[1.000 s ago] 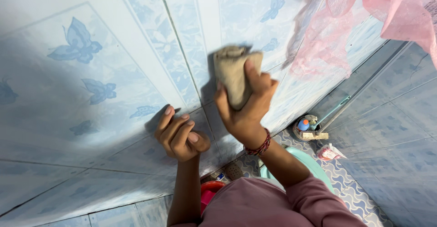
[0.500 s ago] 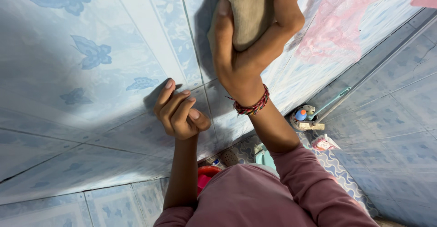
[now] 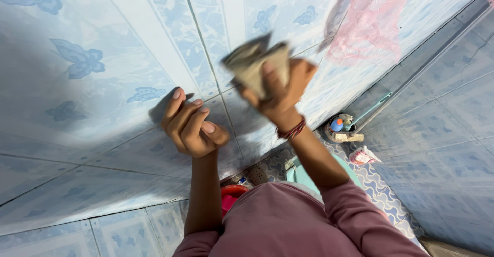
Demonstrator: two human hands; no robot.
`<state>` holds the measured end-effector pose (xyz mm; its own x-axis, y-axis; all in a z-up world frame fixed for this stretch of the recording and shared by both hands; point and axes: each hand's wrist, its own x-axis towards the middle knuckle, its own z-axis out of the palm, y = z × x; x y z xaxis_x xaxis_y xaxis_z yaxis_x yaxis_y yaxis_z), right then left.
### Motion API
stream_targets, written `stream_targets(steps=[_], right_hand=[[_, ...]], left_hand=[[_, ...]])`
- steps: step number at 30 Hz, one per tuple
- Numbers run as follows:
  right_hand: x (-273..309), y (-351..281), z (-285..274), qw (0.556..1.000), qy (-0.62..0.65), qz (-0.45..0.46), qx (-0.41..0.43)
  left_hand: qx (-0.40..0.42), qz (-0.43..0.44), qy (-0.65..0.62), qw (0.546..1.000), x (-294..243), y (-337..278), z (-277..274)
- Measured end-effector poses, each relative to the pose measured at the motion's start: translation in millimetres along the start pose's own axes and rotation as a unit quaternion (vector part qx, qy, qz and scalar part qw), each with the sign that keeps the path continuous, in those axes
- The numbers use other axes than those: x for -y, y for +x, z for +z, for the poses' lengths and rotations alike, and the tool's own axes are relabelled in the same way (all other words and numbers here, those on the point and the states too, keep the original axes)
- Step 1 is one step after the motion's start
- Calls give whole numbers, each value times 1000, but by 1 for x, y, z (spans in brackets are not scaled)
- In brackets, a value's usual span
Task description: The person wipes the wall tiles with a cloth, moving the cloth across the surface and grout lines, then folds the cloth and continues wiping different sections of the wall.
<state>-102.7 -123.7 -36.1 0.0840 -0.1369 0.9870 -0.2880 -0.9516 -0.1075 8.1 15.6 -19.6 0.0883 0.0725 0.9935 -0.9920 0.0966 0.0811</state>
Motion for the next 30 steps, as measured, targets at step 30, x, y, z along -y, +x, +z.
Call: stream_targets(steps=[30], right_hand=[[-57, 12, -27, 966, 29, 245, -76]], left_hand=[[13, 32, 18, 999, 13, -9, 0]])
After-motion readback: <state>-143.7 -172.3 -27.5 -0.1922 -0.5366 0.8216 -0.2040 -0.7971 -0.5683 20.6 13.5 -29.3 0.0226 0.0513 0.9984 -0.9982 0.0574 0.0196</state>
